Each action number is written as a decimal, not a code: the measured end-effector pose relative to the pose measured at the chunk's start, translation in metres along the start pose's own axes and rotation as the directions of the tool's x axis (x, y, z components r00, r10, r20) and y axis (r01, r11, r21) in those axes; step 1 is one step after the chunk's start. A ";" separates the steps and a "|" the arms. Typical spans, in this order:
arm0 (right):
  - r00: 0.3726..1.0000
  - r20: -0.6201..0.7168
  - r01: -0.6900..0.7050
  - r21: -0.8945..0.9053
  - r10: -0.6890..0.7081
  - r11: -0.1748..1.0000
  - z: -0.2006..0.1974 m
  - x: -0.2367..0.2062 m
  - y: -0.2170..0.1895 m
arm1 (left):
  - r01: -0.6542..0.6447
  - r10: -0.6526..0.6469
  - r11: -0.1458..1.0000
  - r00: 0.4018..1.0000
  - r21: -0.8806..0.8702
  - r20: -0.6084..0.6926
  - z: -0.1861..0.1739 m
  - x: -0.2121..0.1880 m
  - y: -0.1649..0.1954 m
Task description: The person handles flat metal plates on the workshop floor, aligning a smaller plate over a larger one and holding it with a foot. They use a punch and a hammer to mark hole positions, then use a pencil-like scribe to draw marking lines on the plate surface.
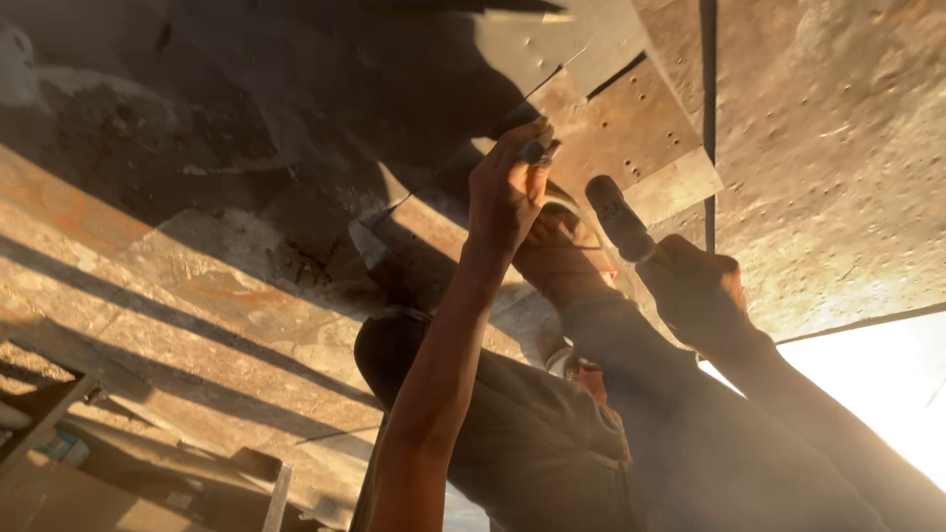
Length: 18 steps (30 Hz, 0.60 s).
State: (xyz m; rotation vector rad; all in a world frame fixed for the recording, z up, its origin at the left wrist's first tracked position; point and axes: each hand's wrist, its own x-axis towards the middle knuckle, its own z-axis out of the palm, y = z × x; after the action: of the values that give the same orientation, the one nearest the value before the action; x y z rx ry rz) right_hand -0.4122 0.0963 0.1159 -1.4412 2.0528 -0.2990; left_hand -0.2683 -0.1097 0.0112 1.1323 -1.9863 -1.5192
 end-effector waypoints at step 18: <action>0.868 -0.300 -0.367 0.149 0.396 0.918 0.005 0.058 0.089 | 0.292 -0.541 0.746 0.790 -0.598 -0.289 -0.066 -0.101 -0.007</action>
State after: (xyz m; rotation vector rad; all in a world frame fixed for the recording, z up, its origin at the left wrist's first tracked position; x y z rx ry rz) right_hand -0.4913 0.0788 0.0469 -0.9452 2.5007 -0.4787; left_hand -0.1582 -0.0713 0.0427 1.5721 -0.9357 -1.6704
